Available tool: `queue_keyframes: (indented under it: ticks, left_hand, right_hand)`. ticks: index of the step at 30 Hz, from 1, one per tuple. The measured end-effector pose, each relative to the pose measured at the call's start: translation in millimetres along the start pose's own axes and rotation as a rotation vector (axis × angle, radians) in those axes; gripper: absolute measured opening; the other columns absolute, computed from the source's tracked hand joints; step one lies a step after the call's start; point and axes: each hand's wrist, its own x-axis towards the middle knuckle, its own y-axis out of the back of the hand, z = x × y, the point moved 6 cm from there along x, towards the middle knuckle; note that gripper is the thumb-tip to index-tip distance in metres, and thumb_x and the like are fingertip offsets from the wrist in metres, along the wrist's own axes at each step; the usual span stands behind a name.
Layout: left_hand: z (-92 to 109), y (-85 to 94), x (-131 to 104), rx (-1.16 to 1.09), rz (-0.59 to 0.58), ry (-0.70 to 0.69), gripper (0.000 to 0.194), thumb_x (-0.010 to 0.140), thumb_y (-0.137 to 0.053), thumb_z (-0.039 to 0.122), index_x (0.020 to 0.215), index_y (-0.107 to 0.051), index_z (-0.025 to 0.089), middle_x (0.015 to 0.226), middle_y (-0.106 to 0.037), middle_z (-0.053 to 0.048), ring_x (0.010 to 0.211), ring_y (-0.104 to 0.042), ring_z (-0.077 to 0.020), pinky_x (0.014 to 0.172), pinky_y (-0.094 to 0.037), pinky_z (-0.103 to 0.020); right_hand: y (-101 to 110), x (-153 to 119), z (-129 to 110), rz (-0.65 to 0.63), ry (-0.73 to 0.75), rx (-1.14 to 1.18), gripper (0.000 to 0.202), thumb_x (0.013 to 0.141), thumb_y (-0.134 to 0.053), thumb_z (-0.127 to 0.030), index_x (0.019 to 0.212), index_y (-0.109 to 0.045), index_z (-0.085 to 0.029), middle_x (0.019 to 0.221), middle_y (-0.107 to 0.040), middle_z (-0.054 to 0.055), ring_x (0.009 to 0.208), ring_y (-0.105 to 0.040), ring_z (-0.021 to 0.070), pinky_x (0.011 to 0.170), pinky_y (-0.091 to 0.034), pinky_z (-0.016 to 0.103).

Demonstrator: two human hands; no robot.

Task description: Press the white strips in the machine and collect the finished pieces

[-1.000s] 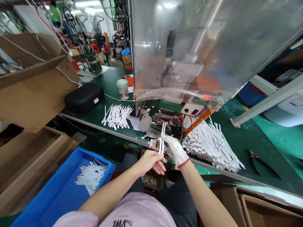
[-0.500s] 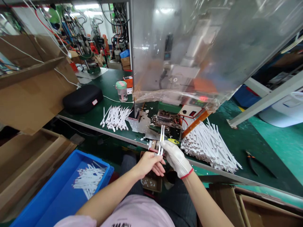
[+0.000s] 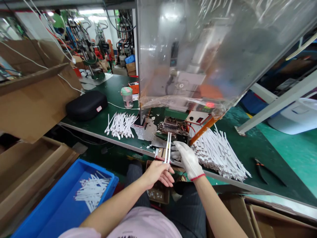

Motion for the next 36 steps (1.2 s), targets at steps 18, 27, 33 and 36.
queue_keyframes:
  ticks: [18,27,33,36]
  left_hand:
    - [-3.1,-3.3,6.5,0.036,0.038,-0.027,0.076,0.054,-0.052,0.085,0.075,-0.059,0.012,0.06,-0.066,-0.008,0.05,-0.063,-0.0178,0.048,-0.042,-0.025]
    - [-4.5,-3.4,8.9,0.046,0.028,-0.04,0.074,0.059,-0.048,0.084,0.074,-0.059,0.013,0.059,-0.066,-0.008,0.05,-0.062,-0.0174,0.049,-0.042,-0.025]
    - [-1.0,-6.5,9.4,0.001,0.035,-0.059,0.074,0.052,-0.052,0.084,0.07,-0.059,0.013,0.058,-0.064,-0.008,0.049,-0.061,-0.0173,0.048,-0.042,-0.025]
    - [0.0,-5.4,5.3,-0.01,0.04,-0.08,0.072,0.054,-0.051,0.083,0.068,-0.058,0.013,0.058,-0.064,-0.009,0.049,-0.061,-0.0175,0.049,-0.042,-0.026]
  right_hand:
    - [-38.4,49.7,1.5,-0.071,-0.073,0.384,0.02,0.068,-0.075,-0.03,0.074,-0.063,-0.015,0.066,-0.066,0.006,0.051,-0.059,0.0148,0.039,-0.046,0.024]
    - [-38.3,50.1,3.1,-0.06,-0.088,0.345,0.017,0.069,-0.072,-0.031,0.072,-0.063,-0.017,0.06,-0.065,0.003,0.048,-0.058,0.015,0.043,-0.047,0.025]
    - [-37.3,51.1,1.4,-0.049,-0.082,0.333,0.019,0.068,-0.074,-0.031,0.072,-0.064,-0.015,0.058,-0.063,0.004,0.047,-0.058,0.0144,0.043,-0.048,0.024]
    - [-37.2,47.5,-2.0,-0.056,-0.062,0.372,0.017,0.069,-0.074,-0.029,0.073,-0.064,-0.016,0.061,-0.064,0.004,0.049,-0.058,0.0145,0.043,-0.049,0.025]
